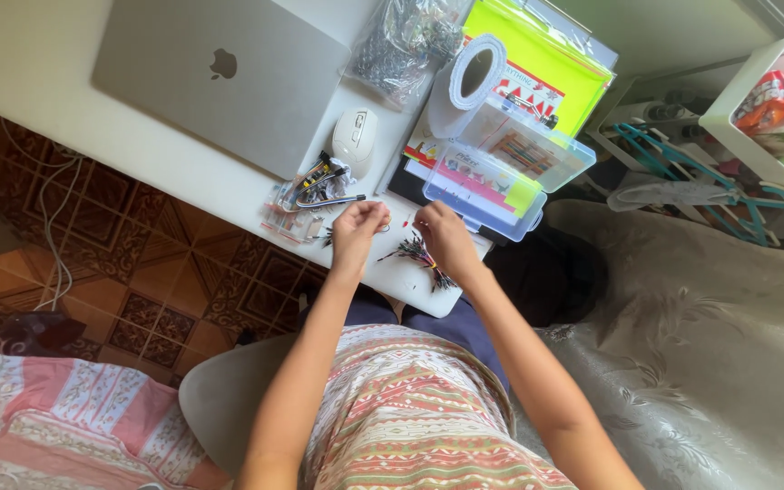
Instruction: Sorting through bundles of jumper wires and small electronic component bags to organize them into a storage box.
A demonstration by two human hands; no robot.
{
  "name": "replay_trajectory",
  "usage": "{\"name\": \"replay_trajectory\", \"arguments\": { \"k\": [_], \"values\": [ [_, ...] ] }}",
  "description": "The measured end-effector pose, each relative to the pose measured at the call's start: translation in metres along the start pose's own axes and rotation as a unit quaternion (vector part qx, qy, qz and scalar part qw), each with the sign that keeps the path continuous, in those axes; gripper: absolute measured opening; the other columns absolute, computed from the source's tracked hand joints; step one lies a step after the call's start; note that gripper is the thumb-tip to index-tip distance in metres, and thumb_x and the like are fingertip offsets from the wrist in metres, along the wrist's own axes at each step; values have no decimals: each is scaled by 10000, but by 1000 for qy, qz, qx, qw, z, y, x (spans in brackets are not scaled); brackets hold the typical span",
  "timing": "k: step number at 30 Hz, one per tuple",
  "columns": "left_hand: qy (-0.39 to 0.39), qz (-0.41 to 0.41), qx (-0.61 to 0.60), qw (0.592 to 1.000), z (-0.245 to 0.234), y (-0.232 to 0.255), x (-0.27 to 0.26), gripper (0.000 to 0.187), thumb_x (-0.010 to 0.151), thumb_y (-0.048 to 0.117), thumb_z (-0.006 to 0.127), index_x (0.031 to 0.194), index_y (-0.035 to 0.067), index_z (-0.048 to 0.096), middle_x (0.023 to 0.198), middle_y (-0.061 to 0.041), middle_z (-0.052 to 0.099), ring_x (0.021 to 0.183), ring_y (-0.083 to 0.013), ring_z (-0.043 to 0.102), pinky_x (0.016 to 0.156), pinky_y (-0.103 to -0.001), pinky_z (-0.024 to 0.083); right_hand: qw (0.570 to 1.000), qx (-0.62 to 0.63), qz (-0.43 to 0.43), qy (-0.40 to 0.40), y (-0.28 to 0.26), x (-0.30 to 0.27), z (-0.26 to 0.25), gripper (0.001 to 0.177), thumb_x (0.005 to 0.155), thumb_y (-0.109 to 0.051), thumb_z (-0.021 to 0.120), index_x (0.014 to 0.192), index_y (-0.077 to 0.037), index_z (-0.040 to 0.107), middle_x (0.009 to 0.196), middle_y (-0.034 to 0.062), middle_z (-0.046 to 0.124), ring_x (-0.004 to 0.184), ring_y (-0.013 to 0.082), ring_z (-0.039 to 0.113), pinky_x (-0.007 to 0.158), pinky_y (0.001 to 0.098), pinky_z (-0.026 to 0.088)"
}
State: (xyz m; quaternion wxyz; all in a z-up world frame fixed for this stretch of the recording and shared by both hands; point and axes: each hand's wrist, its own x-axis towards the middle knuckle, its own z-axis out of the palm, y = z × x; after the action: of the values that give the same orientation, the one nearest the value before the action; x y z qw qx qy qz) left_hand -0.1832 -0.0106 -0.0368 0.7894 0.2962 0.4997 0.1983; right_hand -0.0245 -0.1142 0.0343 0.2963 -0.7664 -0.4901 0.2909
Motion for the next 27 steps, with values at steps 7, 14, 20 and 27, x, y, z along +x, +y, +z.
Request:
{"name": "replay_trajectory", "arguments": {
  "k": [7,14,20,27],
  "values": [
    [-58,29,90,994,0,-49,21,202,913,50,749,1095,-28,708,1011,-67,750,905,-103,702,831,-224,565,997,-20,61,32,21,-6,42,77,889,-77,713,923,-9,723,928,162,675,835,377,662,756,453,531],
    [-29,19,171,985,5,-48,26,168,910,15,727,1062,-54,742,931,-121,780,816,-144,750,772,-264,587,996,28,21,76,17,-15,18,193,893,50,672,1069,2,734,1038,181,731,909,351,715,795,395,574],
    [-3,83,278,957,25,-31,7,313,869,12,735,1168,-69,692,1023,-147,759,819,-179,778,765,-288,612,970,42,111,212,46,-21,-24,290,861,40,766,1142,-5,710,1040,141,726,883,246,721,728,337,595],
    [-19,364,427,828,80,19,-14,161,889,27,714,1048,4,704,1094,-175,721,989,-357,705,873,-410,552,973,-11,158,170,55,4,-42,685,666,19,876,1295,-13,607,1165,163,588,911,282,642,794,389,559]
  ]
}}
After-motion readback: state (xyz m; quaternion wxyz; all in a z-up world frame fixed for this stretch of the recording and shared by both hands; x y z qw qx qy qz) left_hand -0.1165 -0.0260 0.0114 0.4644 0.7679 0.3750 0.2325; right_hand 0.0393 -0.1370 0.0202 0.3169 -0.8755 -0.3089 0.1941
